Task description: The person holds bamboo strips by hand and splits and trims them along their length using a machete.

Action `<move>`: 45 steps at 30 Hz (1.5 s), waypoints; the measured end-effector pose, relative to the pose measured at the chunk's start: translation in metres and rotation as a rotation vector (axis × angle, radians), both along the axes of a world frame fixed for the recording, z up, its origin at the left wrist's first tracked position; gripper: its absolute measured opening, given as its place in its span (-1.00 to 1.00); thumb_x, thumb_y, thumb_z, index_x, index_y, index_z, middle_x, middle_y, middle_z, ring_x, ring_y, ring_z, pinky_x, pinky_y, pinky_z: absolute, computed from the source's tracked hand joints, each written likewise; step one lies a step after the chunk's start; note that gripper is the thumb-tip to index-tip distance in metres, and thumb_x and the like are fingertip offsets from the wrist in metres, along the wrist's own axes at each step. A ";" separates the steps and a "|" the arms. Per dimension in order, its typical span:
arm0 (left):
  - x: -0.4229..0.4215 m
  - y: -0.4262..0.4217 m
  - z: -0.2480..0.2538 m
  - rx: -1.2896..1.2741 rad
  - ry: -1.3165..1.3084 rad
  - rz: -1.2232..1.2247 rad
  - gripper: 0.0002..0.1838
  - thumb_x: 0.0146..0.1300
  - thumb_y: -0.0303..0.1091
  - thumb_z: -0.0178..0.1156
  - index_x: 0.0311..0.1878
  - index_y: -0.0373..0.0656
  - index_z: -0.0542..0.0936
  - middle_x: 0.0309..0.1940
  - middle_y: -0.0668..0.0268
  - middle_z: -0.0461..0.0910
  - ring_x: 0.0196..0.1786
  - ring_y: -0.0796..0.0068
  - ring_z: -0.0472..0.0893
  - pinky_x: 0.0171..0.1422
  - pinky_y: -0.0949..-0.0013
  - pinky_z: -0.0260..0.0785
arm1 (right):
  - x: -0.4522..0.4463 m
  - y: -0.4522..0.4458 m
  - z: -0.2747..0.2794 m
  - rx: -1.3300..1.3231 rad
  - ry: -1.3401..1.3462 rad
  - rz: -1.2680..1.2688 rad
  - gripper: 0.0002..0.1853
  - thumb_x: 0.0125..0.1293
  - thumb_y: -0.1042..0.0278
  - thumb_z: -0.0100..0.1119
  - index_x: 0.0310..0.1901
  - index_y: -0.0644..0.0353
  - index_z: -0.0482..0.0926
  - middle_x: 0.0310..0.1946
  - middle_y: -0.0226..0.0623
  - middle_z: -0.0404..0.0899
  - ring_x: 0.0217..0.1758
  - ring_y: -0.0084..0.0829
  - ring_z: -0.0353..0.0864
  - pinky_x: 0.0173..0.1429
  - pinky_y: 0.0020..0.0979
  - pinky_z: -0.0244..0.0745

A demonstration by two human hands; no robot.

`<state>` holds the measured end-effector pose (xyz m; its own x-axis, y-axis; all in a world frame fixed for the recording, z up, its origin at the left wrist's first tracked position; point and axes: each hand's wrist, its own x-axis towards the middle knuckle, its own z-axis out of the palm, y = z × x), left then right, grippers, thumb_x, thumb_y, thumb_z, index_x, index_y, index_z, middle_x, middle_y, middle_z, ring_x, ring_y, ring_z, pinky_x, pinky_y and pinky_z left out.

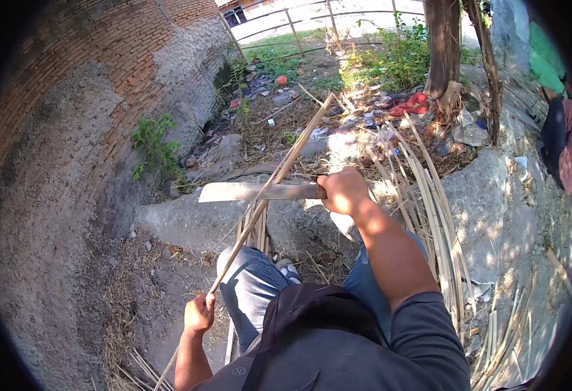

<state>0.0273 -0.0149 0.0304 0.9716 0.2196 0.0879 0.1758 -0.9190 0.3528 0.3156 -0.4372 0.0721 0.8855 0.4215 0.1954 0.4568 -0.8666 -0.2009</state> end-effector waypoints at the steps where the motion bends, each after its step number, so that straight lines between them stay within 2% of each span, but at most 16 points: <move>1: -0.001 0.005 0.001 0.019 -0.001 0.002 -0.39 0.54 0.18 0.06 -0.39 -0.24 0.56 -0.59 -0.03 0.54 -0.45 -0.20 0.59 -0.35 0.00 0.39 | 0.002 -0.002 -0.001 -0.017 -0.038 0.060 -0.81 0.17 0.21 0.32 -0.16 -0.08 0.68 -0.33 -0.32 0.76 -0.13 -0.17 0.77 0.15 -0.14 0.56; 3: -0.016 0.020 0.000 0.054 0.006 0.007 -0.37 0.54 0.20 0.05 -0.38 -0.25 0.58 -0.60 -0.02 0.51 -0.50 -0.14 0.56 -0.37 0.03 0.37 | 0.012 -0.013 -0.008 -0.014 -0.080 0.124 -0.78 0.12 0.20 0.33 -0.17 -0.05 0.69 -0.33 -0.29 0.76 -0.17 -0.10 0.75 0.08 -0.09 0.56; 9: -0.050 0.039 -0.010 0.034 -0.073 0.048 -0.43 0.49 0.14 0.15 -0.40 -0.23 0.57 -0.57 -0.02 0.57 -0.44 -0.19 0.63 -0.36 0.03 0.45 | 0.039 -0.067 -0.021 0.482 0.183 -0.496 -0.71 0.18 0.15 0.26 -0.13 0.09 0.70 -0.18 -0.03 0.75 -0.04 0.07 0.73 0.07 0.01 0.58; 12: -0.039 0.022 -0.003 0.048 0.023 0.100 -0.49 0.46 0.09 0.21 -0.40 -0.21 0.58 -0.57 -0.03 0.58 -0.42 -0.21 0.64 -0.34 -0.01 0.45 | 0.037 -0.069 -0.032 0.460 0.223 -0.533 -0.67 0.22 0.11 0.25 -0.09 0.14 0.70 -0.12 0.01 0.75 0.01 0.08 0.72 0.11 0.00 0.58; 17: -0.034 0.027 -0.004 0.040 -0.039 0.033 -0.46 0.47 0.10 0.19 -0.42 -0.24 0.56 -0.59 -0.05 0.56 -0.43 -0.20 0.63 -0.35 -0.01 0.43 | 0.031 -0.069 -0.028 0.534 0.201 -0.553 -0.62 0.25 0.05 0.25 -0.08 0.20 0.69 -0.15 0.06 0.74 -0.01 0.07 0.72 0.09 -0.03 0.57; 24: -0.037 0.023 -0.004 0.003 0.000 0.032 -0.45 0.51 0.09 0.14 -0.41 -0.25 0.53 -0.57 -0.05 0.55 -0.43 -0.24 0.60 -0.35 -0.02 0.40 | 0.047 -0.050 -0.042 0.882 0.464 -0.300 -0.65 0.14 0.16 0.28 -0.14 0.25 0.69 -0.27 0.05 0.73 -0.13 0.02 0.72 0.01 -0.07 0.55; 29: -0.021 0.012 -0.002 -0.012 0.045 0.046 -0.41 0.53 0.14 0.08 -0.38 -0.27 0.56 -0.52 -0.08 0.56 -0.38 -0.27 0.61 -0.31 -0.04 0.40 | 0.013 -0.029 -0.006 0.424 0.299 -0.362 -0.70 0.19 0.13 0.29 -0.11 0.09 0.72 -0.18 -0.05 0.76 -0.01 -0.05 0.75 0.11 -0.03 0.62; 32: -0.013 0.011 0.000 -0.020 0.054 0.050 -0.38 0.53 0.17 0.06 -0.38 -0.28 0.58 -0.52 -0.09 0.57 -0.37 -0.27 0.61 -0.30 -0.04 0.40 | 0.008 -0.015 -0.018 0.142 0.114 -0.147 -0.78 0.20 0.13 0.30 -0.19 0.02 0.71 -0.25 -0.13 0.76 -0.05 -0.09 0.77 0.09 -0.06 0.64; 35: -0.009 0.012 0.003 -0.040 0.070 0.062 -0.39 0.52 0.15 0.09 -0.39 -0.28 0.58 -0.54 -0.08 0.56 -0.38 -0.26 0.61 -0.30 -0.05 0.40 | 0.000 -0.003 -0.025 0.076 -0.053 0.079 -0.82 0.15 0.14 0.32 -0.26 -0.01 0.68 -0.34 -0.24 0.75 -0.17 -0.10 0.78 0.01 -0.07 0.65; 37: -0.014 0.022 0.000 0.006 0.067 0.042 -0.38 0.52 0.17 0.08 -0.39 -0.27 0.58 -0.57 -0.04 0.54 -0.46 -0.06 0.59 -0.33 0.02 0.38 | 0.005 -0.003 -0.026 0.049 -0.092 0.202 -0.82 0.12 0.15 0.33 -0.27 -0.03 0.68 -0.37 -0.26 0.75 -0.20 -0.10 0.77 -0.02 -0.08 0.64; 38: -0.020 0.028 -0.001 0.030 0.067 0.034 -0.38 0.52 0.18 0.08 -0.39 -0.27 0.58 -0.59 -0.01 0.53 -0.50 0.05 0.57 -0.34 0.06 0.37 | 0.011 -0.007 -0.027 0.026 -0.080 0.148 -0.82 0.13 0.15 0.33 -0.26 -0.03 0.68 -0.35 -0.25 0.76 -0.19 -0.10 0.77 -0.01 -0.08 0.64; 39: -0.029 0.036 -0.002 0.027 0.068 0.037 -0.45 0.52 0.10 0.12 -0.38 -0.25 0.58 -0.58 -0.05 0.54 -0.45 -0.23 0.59 -0.35 -0.01 0.38 | 0.020 -0.015 -0.028 0.001 -0.067 0.096 -0.82 0.14 0.15 0.33 -0.25 -0.03 0.69 -0.33 -0.24 0.76 -0.17 -0.09 0.77 0.00 -0.09 0.64; 40: -0.040 0.044 0.000 -0.014 0.058 0.032 -0.47 0.51 0.09 0.13 -0.37 -0.25 0.59 -0.59 -0.03 0.54 -0.47 -0.19 0.60 -0.37 0.01 0.38 | 0.027 -0.023 -0.029 -0.024 -0.053 0.046 -0.81 0.15 0.15 0.32 -0.24 -0.02 0.69 -0.32 -0.23 0.76 -0.16 -0.09 0.78 0.01 -0.09 0.64; 42: -0.067 0.066 0.001 -0.070 0.072 0.110 -0.46 0.50 0.11 0.13 -0.35 -0.25 0.60 -0.59 -0.02 0.53 -0.50 -0.10 0.59 -0.36 0.04 0.38 | 0.039 -0.045 -0.033 0.172 0.136 -0.300 -0.75 0.21 0.14 0.29 -0.13 0.02 0.72 -0.18 -0.13 0.78 -0.04 -0.06 0.78 0.10 -0.12 0.64; 44: -0.089 0.088 0.000 -0.007 0.105 0.223 -0.43 0.51 0.14 0.11 -0.34 -0.25 0.60 -0.60 -0.01 0.51 -0.50 0.03 0.58 -0.35 0.09 0.38 | 0.059 -0.064 -0.061 0.521 0.299 -0.592 -0.64 0.26 0.09 0.26 -0.04 0.14 0.74 -0.05 0.04 0.76 0.07 -0.02 0.75 0.19 -0.13 0.61; 45: -0.099 0.094 -0.004 0.010 0.022 0.239 -0.43 0.53 0.14 0.08 -0.33 -0.25 0.60 -0.60 0.04 0.49 -0.52 0.15 0.49 -0.35 0.11 0.34 | 0.073 -0.071 -0.084 0.637 0.312 -0.747 -0.64 0.20 0.16 0.28 -0.08 0.24 0.72 -0.19 0.00 0.75 -0.08 -0.06 0.76 0.05 -0.12 0.60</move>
<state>-0.0714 0.0796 0.0260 0.8939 0.4427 0.0706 0.3963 -0.8539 0.3372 0.3885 -0.5078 -0.0123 0.9286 -0.3590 -0.0942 -0.3065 -0.5987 -0.7400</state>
